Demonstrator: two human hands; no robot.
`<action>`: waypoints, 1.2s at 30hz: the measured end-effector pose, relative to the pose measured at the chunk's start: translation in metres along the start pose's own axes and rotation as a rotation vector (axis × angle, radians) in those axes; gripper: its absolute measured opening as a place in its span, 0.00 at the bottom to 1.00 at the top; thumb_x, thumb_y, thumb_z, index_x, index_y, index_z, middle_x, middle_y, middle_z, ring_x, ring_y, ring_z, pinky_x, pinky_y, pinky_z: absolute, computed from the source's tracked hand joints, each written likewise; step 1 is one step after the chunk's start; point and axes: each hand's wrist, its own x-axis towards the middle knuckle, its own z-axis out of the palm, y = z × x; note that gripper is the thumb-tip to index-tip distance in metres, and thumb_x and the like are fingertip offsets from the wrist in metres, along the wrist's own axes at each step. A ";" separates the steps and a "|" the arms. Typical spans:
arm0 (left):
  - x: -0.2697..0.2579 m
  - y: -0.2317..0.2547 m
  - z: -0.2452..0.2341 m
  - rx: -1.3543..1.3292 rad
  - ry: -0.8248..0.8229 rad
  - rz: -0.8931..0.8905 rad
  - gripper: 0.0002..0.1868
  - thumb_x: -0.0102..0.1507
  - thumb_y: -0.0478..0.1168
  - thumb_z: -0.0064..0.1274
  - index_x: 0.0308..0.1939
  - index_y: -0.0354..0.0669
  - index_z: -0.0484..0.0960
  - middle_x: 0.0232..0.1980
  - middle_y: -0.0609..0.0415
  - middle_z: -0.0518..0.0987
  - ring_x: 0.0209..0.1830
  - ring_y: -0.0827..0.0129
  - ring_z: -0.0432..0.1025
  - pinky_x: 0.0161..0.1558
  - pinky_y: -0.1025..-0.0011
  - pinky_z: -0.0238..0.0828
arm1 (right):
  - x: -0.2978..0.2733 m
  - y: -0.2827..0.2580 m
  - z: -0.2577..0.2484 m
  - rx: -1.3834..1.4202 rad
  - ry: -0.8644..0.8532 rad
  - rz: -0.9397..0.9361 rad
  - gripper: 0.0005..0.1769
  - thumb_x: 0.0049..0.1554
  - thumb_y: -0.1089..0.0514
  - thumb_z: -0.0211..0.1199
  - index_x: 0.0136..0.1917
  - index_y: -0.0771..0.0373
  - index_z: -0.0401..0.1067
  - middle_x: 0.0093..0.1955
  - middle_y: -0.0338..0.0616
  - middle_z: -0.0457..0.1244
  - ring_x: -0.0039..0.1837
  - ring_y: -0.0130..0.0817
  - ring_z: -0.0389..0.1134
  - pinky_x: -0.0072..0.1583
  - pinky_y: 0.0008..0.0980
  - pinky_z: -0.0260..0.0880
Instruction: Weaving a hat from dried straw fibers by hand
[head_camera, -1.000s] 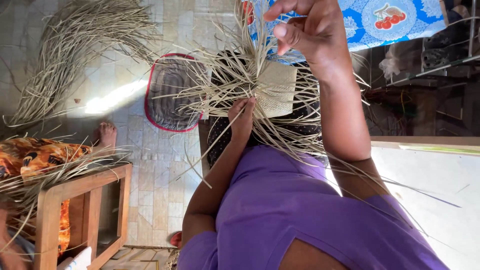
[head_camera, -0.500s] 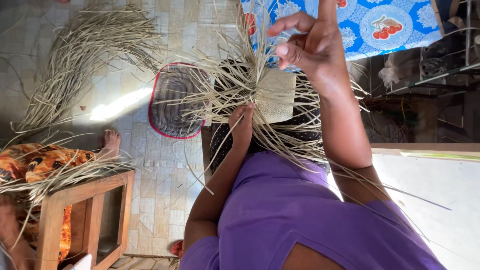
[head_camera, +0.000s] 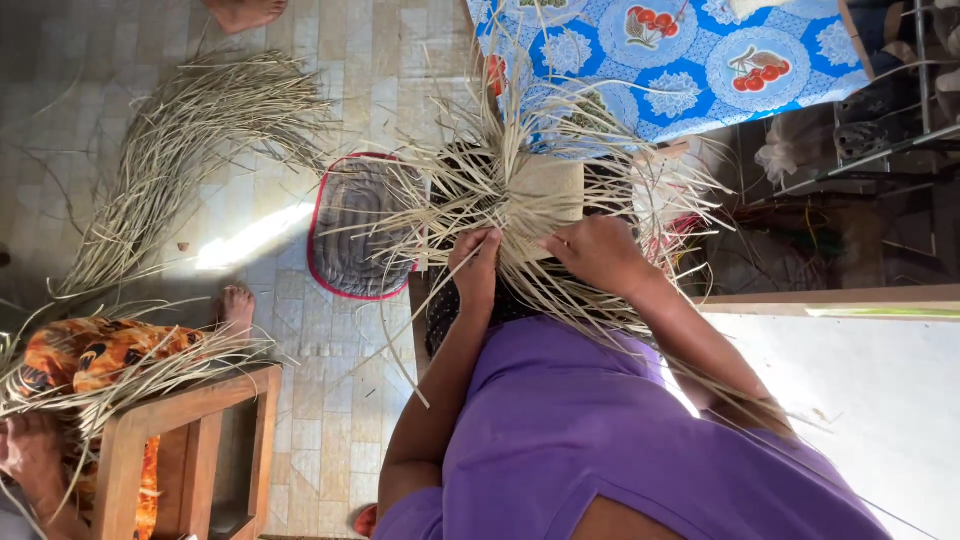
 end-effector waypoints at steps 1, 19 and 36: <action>-0.001 -0.004 0.000 0.002 -0.001 -0.007 0.09 0.62 0.36 0.45 0.27 0.38 0.72 0.26 0.59 0.58 0.26 0.78 0.51 0.30 0.63 0.44 | -0.002 -0.007 0.002 0.003 -0.005 0.004 0.23 0.55 0.44 0.49 0.33 0.63 0.72 0.26 0.58 0.62 0.31 0.58 0.63 0.35 0.50 0.62; -0.007 0.023 -0.098 -0.200 -0.481 -0.805 0.37 0.59 0.67 0.27 0.30 0.37 0.78 0.19 0.45 0.74 0.11 0.70 0.65 0.13 0.80 0.52 | 0.010 -0.018 0.063 0.124 0.124 0.082 0.20 0.54 0.42 0.50 0.30 0.56 0.61 0.24 0.46 0.58 0.34 0.50 0.64 0.34 0.45 0.61; 0.032 0.034 -0.020 0.476 -0.528 0.043 0.04 0.62 0.34 0.44 0.36 0.37 0.74 0.32 0.42 0.70 0.27 0.57 0.67 0.28 0.63 0.59 | 0.008 -0.046 0.011 0.717 0.046 0.173 0.23 0.55 0.48 0.51 0.22 0.60 0.66 0.18 0.41 0.59 0.21 0.32 0.60 0.31 0.30 0.62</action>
